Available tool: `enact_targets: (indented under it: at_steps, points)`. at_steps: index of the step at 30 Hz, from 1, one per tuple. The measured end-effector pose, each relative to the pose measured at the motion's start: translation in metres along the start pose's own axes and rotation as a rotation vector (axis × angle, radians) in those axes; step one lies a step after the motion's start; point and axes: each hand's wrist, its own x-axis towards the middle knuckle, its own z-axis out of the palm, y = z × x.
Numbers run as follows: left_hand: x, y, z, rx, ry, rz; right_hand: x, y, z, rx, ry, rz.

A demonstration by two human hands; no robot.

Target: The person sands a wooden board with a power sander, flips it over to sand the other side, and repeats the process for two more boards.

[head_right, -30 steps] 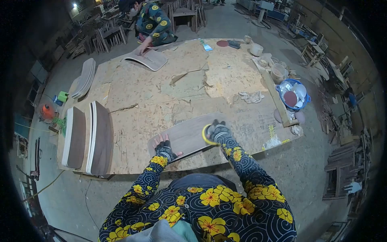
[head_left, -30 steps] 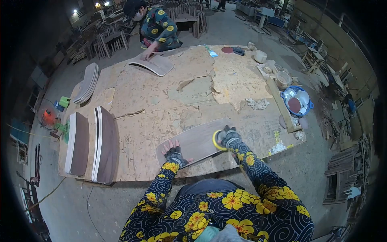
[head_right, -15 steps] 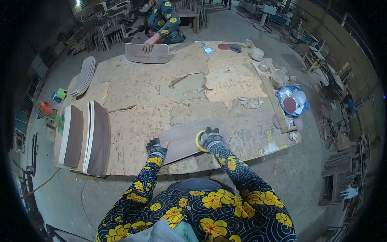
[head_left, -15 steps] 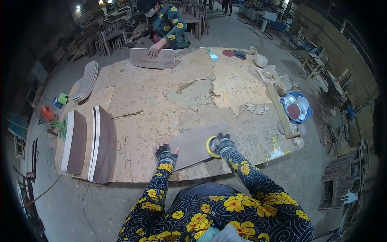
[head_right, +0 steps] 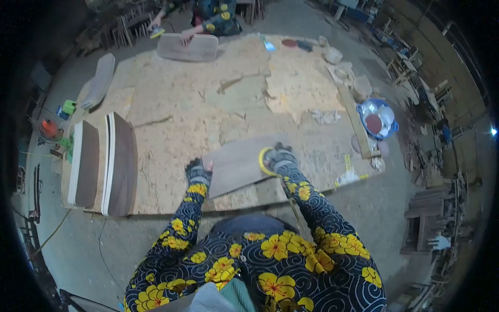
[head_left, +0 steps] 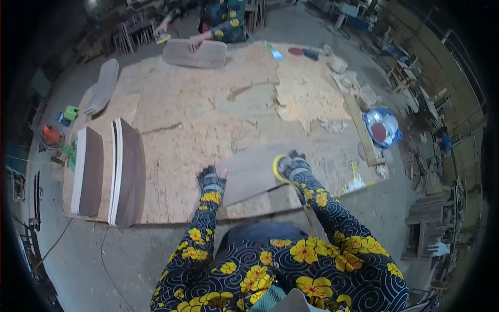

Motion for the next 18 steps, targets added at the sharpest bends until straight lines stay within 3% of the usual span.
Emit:
enact_targets:
  at_steps: [1, 4, 6, 8, 9, 11, 13, 15, 16, 18]
  points:
    - [0.001, -0.002, 0.003, 0.006, 0.022, 0.019, -0.023, -0.032, -0.015, -0.05, 0.095, -0.09]
    - [0.002, -0.002, 0.007, -0.021, -0.029, 0.008, -0.047, -0.073, -0.022, 0.219, 0.043, -0.131]
    - [0.004, -0.004, -0.002, -0.067, -0.076, -0.007, -0.046, -0.092, -0.059, 0.086, -0.148, 0.033]
    - [0.003, -0.005, -0.005, -0.076, -0.021, 0.018, -0.029, -0.079, -0.048, 0.055, -0.104, 0.172]
    - [0.002, -0.004, -0.005, -0.084, 0.01, 0.031, -0.018, -0.046, -0.028, 0.093, 0.032, 0.238]
    - [0.001, -0.004, -0.007, -0.091, 0.049, 0.05, 0.01, -0.006, -0.031, 0.367, -0.062, 0.46]
    - [0.002, -0.004, -0.006, -0.094, 0.063, 0.072, 0.001, -0.025, -0.066, 0.552, -0.073, 0.673]
    - [0.002, -0.004, -0.008, -0.096, 0.035, 0.047, -0.004, -0.051, -0.09, 0.599, -0.166, 0.72]
    - [0.003, -0.003, -0.009, -0.094, 0.006, 0.029, -0.003, -0.065, -0.095, 0.552, -0.25, 0.66]
    - [0.003, -0.004, -0.008, -0.093, 0.012, 0.033, -0.002, -0.089, -0.077, 0.38, -0.214, 0.425]
